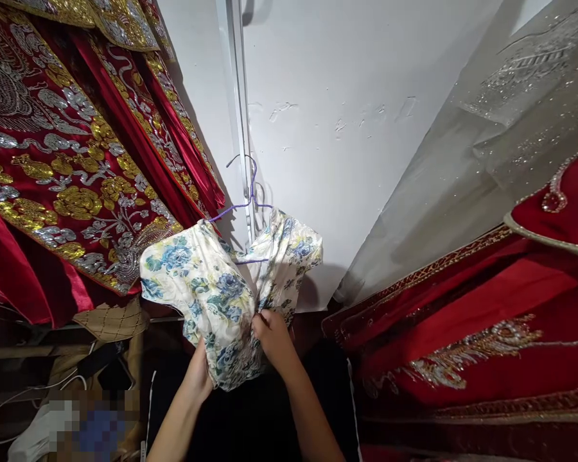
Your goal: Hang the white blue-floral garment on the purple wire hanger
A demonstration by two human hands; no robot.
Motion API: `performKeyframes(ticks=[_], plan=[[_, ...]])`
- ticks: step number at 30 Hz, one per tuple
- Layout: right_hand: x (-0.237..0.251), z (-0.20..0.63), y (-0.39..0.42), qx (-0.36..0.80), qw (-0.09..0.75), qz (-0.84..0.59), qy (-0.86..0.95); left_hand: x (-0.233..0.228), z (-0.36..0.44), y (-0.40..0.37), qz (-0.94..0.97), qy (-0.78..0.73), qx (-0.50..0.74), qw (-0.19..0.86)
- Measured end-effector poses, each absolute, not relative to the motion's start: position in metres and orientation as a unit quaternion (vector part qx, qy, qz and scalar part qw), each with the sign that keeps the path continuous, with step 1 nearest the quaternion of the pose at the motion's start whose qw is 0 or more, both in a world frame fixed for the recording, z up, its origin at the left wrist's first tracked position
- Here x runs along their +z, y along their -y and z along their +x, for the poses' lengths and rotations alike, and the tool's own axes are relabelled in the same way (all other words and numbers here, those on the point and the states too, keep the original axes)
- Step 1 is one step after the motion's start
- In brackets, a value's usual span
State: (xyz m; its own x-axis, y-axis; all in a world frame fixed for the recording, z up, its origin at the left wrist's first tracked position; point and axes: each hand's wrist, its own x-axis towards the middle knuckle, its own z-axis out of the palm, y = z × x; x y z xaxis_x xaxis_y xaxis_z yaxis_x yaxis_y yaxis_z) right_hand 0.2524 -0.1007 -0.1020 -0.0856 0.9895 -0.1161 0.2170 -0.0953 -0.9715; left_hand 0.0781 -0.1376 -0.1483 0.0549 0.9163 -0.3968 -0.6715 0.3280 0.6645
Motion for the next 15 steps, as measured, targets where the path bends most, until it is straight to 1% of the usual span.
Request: performKeyframes(ticks=[4,7,9,11,12,13,15], plan=[[-0.116,0.266,0.104,0.490,0.372,-0.581,0.533,-0.150,0.068,0.132,0.123,-0.493,0.606,0.611],[-0.121,0.274,0.106,0.505,0.353,-0.588,0.524,-0.148,0.063,0.125,0.222,-0.544,0.611,0.529],[-0.120,0.277,0.107,0.512,0.329,-0.592,0.529,-0.143,0.069,0.123,0.316,-0.585,0.605,0.437],[-0.116,0.278,0.108,0.509,0.306,-0.595,0.541,-0.137,0.082,0.125,0.380,-0.616,0.608,0.325],[-0.115,0.278,0.108,0.507,0.297,-0.597,0.547,-0.134,0.092,0.128,0.406,-0.617,0.610,0.287],[-0.113,0.278,0.109,0.504,0.292,-0.598,0.551,-0.132,0.102,0.132,0.434,-0.604,0.610,0.272],[-0.113,0.277,0.111,0.502,0.295,-0.600,0.549,-0.130,0.121,0.139,0.489,-0.557,0.596,0.310]])
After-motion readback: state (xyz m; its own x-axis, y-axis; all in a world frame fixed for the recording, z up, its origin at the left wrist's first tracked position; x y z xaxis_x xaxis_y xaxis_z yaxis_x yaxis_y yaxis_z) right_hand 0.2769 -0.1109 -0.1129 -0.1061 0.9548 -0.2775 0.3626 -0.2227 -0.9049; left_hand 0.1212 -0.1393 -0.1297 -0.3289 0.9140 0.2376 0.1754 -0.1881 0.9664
